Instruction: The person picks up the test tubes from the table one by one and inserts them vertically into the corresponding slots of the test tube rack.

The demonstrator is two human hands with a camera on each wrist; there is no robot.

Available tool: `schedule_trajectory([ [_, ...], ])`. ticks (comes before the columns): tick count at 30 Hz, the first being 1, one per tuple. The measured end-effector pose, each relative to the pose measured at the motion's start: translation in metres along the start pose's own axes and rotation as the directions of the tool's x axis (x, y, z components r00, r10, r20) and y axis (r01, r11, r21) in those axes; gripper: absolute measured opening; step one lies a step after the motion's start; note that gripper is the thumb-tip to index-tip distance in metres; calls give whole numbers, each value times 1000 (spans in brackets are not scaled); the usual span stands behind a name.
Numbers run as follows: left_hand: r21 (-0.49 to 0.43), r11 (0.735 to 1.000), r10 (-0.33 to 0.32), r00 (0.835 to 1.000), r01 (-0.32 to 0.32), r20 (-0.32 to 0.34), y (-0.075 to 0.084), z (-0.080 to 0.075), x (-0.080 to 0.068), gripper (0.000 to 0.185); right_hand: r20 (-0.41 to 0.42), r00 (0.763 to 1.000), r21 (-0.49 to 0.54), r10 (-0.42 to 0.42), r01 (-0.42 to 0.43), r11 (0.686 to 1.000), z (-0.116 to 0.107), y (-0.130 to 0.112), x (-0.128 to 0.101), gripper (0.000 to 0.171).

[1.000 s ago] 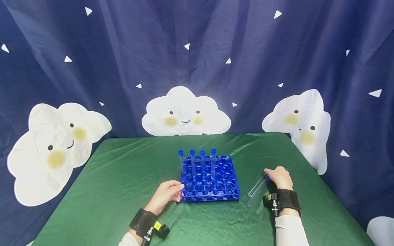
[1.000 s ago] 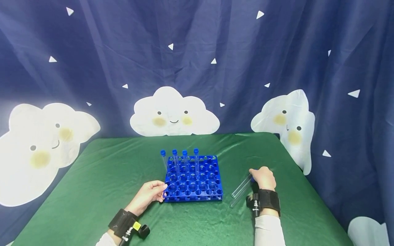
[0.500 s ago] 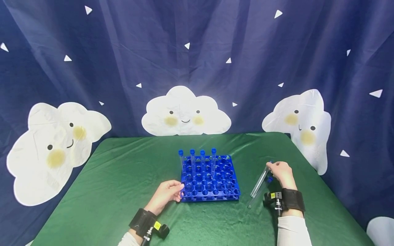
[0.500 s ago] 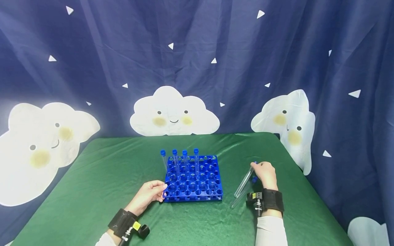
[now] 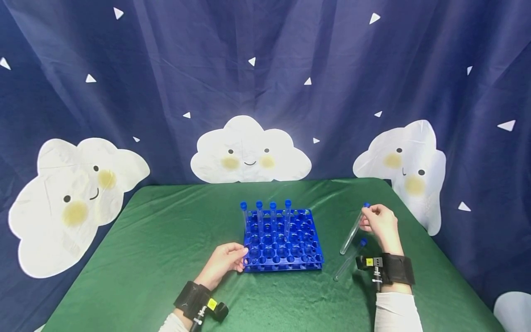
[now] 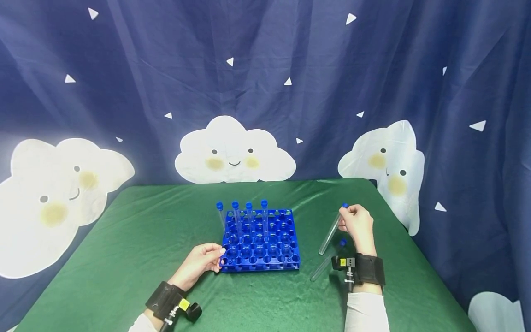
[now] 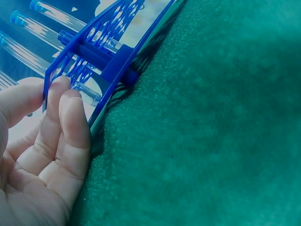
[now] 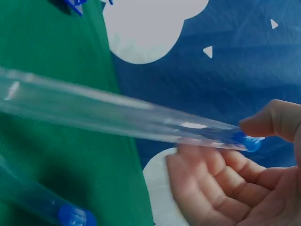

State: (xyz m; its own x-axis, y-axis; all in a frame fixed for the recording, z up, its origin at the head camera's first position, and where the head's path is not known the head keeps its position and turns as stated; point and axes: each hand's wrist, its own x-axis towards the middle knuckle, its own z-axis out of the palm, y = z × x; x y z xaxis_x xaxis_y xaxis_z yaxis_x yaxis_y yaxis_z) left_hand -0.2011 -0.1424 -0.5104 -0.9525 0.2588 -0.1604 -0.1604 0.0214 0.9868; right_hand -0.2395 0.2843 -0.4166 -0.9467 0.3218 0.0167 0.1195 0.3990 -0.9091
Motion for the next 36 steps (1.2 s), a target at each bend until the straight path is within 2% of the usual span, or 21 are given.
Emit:
schedule_trajectory([
  [6, -8, 1000, -5, 1000, 5, 0, 0, 0, 0, 29, -150, 987, 76, -59, 71, 995, 2, -7, -2, 21],
  [12, -6, 1000, -1, 1000, 1, 3, 0, 0, 0, 28, -244, 966, 143, -85, 122, 982, 1, -20, -5, 13],
  [15, -5, 1000, 3, 1000, -3, 4, 1, 0, 0, 28, -274, 954, 146, -119, 164, 976, 2, -30, -10, 12],
  [19, -2, 1000, 2, 1000, -2, 1, 1, 0, 0, 29, -289, 939, 148, -187, 237, 960, 6, -45, -19, 10],
  [26, 4, 1000, 2, 1000, -2, -3, 0, 0, 0, 30, -271, 916, 193, -294, 351, 916, 19, -66, -34, 9],
  [32, 2, 1000, -1, 1000, 1, -2, -2, -1, 2, 31, -231, 897, 153, -377, 416, 896, 29, -91, -57, 13],
  [36, 4, 1000, -3, 1000, 3, -7, -2, -1, 2, 32, -204, 881, 132, -426, 456, 880, 37, -97, -63, 13],
])
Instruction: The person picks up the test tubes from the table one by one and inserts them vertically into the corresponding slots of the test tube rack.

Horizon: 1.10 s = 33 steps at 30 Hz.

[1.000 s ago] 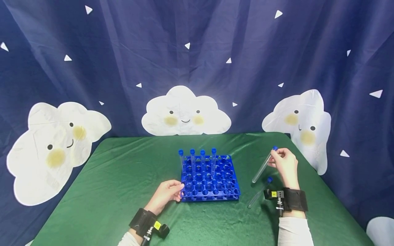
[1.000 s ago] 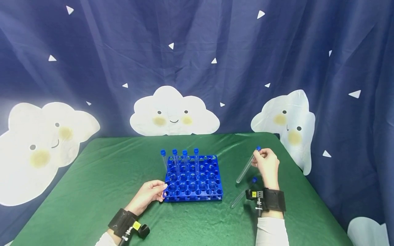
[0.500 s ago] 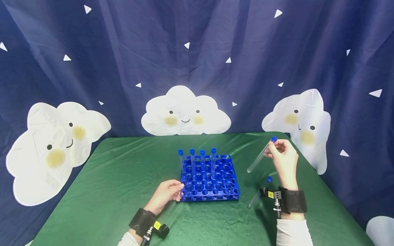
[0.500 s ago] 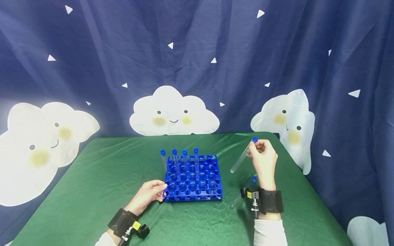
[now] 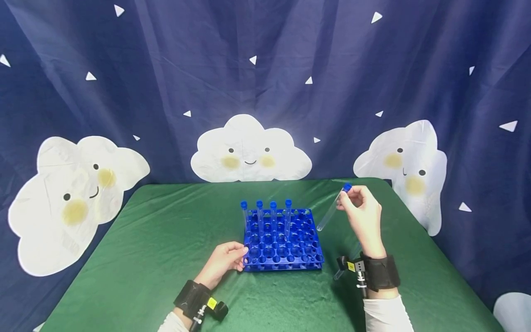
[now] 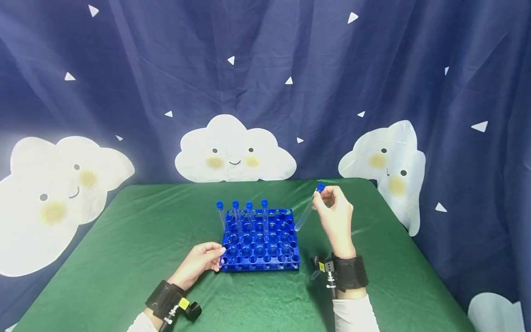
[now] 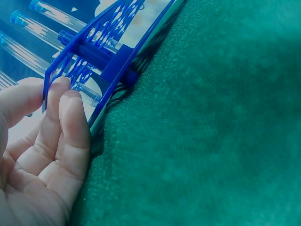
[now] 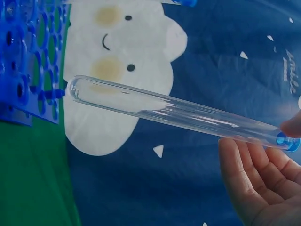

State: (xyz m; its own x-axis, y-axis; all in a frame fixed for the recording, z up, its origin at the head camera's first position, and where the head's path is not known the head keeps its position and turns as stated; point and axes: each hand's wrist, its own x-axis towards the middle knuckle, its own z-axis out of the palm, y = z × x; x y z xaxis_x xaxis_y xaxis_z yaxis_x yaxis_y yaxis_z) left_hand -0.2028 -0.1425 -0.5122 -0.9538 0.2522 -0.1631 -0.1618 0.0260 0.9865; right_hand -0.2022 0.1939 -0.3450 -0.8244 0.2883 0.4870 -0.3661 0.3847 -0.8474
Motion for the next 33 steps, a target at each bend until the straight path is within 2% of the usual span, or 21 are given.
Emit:
schedule_trajectory([
  [8, 4, 1000, -3, 1000, 3, 4, 2, 0, -1, 31, 49, 999, -13, -20, 21, 1000, 16, 1, -6, 12],
  [12, 7, 1000, 0, 1000, 0, 5, 2, 0, -1, 32, 75, 996, -8, -43, 44, 999, 26, 19, -4, 11],
  [16, 6, 1000, 1, 1000, -1, 3, 3, 1, -2, 32, 97, 992, -49, -79, 84, 995, 34, 36, -4, 11],
  [22, 7, 1000, -1, 1000, 1, -1, 6, 3, -3, 30, 136, 981, -99, -141, 155, 983, 42, 40, -7, 12],
  [33, 5, 1000, -3, 1000, 3, 3, 3, 1, -1, 33, 217, 966, -204, -142, 187, 961, 46, 43, -8, 15],
])
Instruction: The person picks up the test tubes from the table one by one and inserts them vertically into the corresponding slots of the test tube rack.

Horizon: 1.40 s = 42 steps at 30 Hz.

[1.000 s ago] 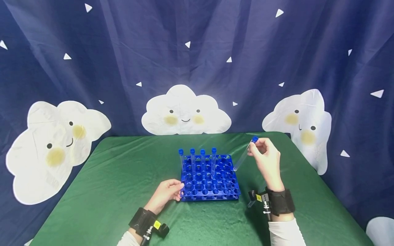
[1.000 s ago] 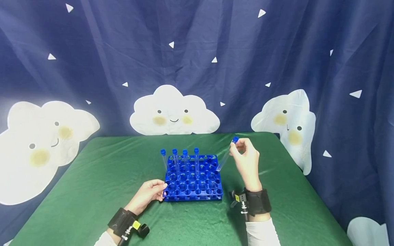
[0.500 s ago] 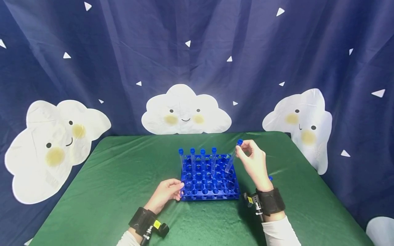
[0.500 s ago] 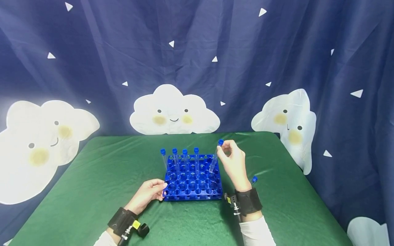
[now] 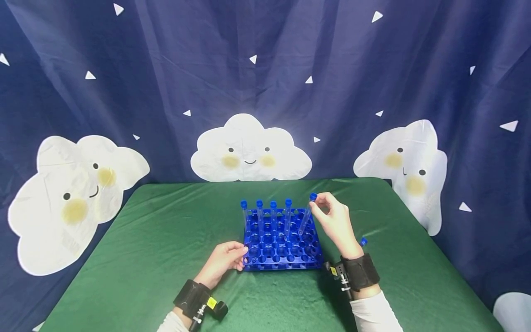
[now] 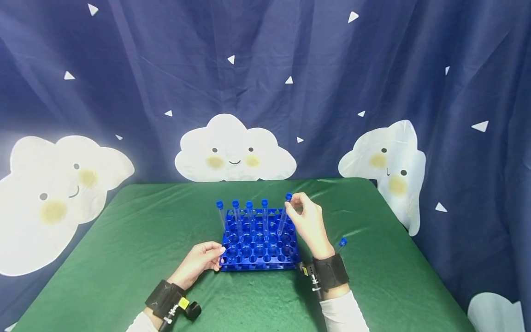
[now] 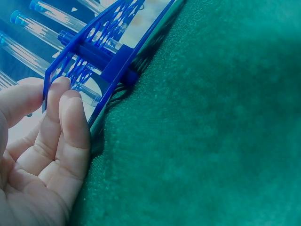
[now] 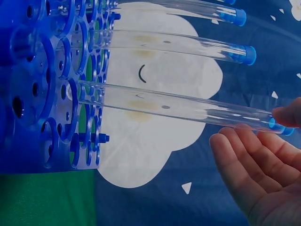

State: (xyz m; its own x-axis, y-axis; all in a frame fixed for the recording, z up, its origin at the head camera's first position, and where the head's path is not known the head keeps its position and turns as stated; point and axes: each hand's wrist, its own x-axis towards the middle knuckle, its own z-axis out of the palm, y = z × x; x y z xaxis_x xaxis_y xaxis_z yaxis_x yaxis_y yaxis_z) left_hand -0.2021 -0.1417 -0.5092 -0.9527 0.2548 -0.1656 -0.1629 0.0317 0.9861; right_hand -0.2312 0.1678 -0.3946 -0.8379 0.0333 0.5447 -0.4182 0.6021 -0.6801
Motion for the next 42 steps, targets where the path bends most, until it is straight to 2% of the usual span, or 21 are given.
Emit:
schedule_trajectory([
  [21, -10, 1000, -1, 1000, 1, 1, 0, 0, 0, 33, 194, 981, -39, 13, -6, 999, 6, 3, -3, 12],
  [42, -14, 1000, -2, 1000, 2, 2, -1, 0, 0, 32, 232, 973, -45, -3, 14, 999, 3, 0, -1, 17],
])
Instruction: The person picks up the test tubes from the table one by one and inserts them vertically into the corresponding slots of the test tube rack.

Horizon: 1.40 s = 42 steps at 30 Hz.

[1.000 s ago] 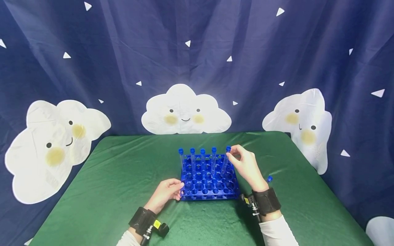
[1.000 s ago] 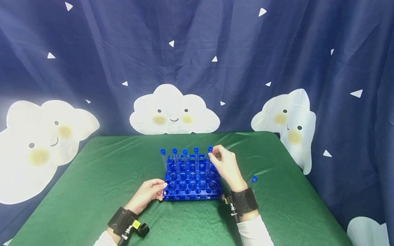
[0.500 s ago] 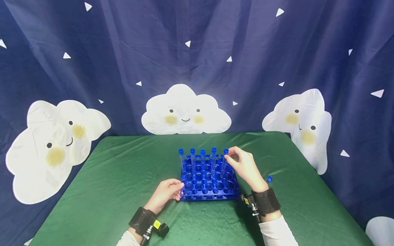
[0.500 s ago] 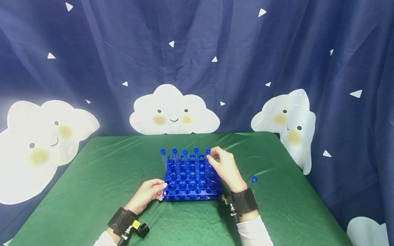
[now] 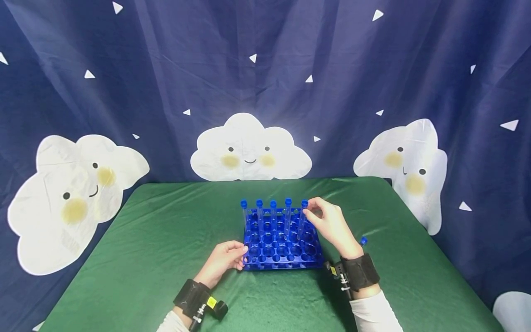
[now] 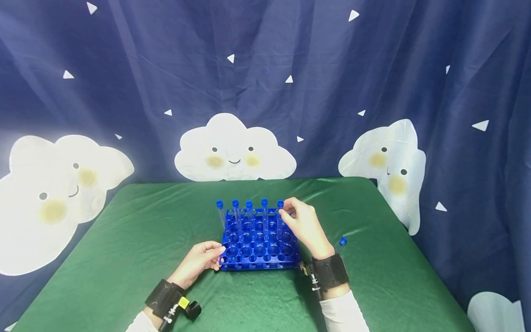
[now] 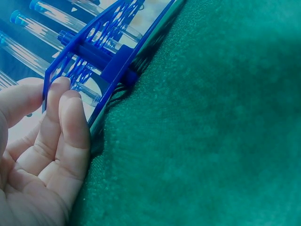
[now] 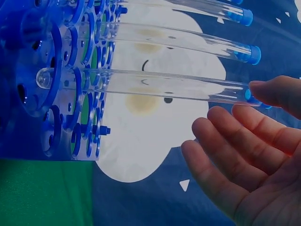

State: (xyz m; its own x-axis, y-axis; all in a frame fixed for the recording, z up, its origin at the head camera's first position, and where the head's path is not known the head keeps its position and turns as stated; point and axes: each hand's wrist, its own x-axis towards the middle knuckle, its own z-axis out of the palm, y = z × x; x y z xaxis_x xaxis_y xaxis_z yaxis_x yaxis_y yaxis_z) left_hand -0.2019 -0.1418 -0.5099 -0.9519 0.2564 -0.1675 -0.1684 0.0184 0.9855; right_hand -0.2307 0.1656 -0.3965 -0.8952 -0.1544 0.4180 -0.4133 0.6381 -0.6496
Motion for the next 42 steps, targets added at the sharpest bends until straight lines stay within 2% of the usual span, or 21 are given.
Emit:
schedule_trajectory([
  [9, 3, 1000, 8, 1000, -8, 8, 0, 0, 0, 32, 21, 1000, 5, -1, 0, 1000, -10, 0, 0, 17],
  [14, 9, 1000, 11, 1000, -12, 17, 0, -1, 0, 32, -14, 1000, -7, 8, -8, 1000, -21, 6, 0, 18],
  [22, 14, 1000, 4, 1000, -4, 13, -1, -2, 2, 33, -65, 993, -104, 101, -107, 989, -43, 25, -2, 19],
  [25, 14, 1000, 1, 1000, -1, 7, -1, -2, 2, 32, -35, 987, -128, 154, -157, 979, -54, 30, -5, 22],
  [28, 14, 1000, 2, 1000, -2, 3, -1, -2, 2, 32, 30, 978, -152, 208, -201, 968, -63, 35, -7, 27],
  [31, 13, 1000, 4, 1000, -4, 3, 0, -1, 1, 31, 113, 957, -166, 265, -245, 955, -69, 38, -8, 33],
  [34, 15, 1000, 4, 1000, -4, 5, 0, -1, 1, 31, 189, 926, -167, 326, -297, 940, -72, 41, -9, 38],
  [38, 16, 1000, 2, 1000, -3, 4, -1, -2, 2, 32, 253, 870, -163, 423, -393, 905, -76, 44, -12, 41],
  [42, 19, 1000, -1, 1000, 1, 1, -1, -2, 2, 33, 278, 806, -194, 522, -485, 852, -82, 49, -18, 39],
])
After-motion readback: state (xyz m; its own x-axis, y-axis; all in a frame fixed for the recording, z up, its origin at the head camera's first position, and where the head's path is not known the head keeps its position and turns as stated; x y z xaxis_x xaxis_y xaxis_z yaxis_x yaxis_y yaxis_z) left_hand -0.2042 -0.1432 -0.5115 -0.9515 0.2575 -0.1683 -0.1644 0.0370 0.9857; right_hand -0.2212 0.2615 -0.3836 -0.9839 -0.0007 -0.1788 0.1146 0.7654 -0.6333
